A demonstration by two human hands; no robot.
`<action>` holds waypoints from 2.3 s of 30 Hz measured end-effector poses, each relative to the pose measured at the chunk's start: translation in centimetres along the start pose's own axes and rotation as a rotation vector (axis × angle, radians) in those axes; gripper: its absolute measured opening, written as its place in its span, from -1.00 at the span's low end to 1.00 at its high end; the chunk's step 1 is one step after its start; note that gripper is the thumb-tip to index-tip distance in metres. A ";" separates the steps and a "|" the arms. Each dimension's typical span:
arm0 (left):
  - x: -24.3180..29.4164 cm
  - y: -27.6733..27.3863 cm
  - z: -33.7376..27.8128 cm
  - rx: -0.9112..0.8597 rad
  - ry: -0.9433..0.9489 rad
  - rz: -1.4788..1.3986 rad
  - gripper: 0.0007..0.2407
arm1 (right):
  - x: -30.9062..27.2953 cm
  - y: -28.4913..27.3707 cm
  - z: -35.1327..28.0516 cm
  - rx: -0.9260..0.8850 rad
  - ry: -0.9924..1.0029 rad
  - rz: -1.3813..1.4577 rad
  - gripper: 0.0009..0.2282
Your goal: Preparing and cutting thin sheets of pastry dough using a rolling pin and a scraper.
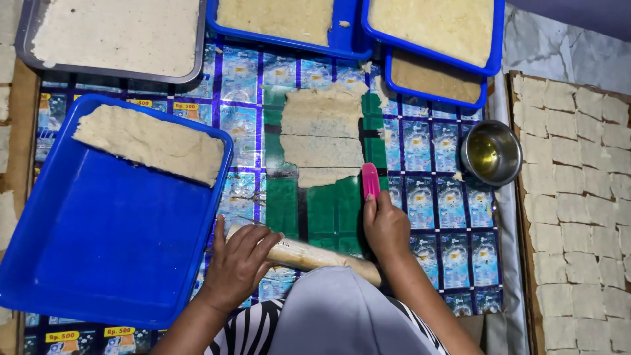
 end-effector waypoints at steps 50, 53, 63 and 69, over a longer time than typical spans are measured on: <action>0.2 -2.7 -0.2 0.135 -0.005 -0.102 -0.63 | -6.9 2.2 1.7 -0.084 0.018 0.165 -0.82; 0.5 -3.0 -0.8 0.137 -0.016 -0.087 -0.69 | -8.3 3.2 -0.1 -0.109 -0.016 0.160 -0.83; 0.2 -3.0 -1.6 0.128 -0.018 -0.089 -0.72 | -10.4 4.1 -1.4 -0.133 -0.056 0.119 -0.86; -0.2 -2.9 -1.6 0.143 -0.002 -0.098 -0.72 | -11.2 4.7 -1.0 -0.134 -0.076 0.010 -0.87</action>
Point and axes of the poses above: each hand's wrist, its own z-axis towards the middle knuckle, its own y-axis out of the palm, x = y × z, the point moved 7 cm from there along z, towards the middle knuckle, and after that the axes turned 3 degrees about -y, right-handed, at the moved point
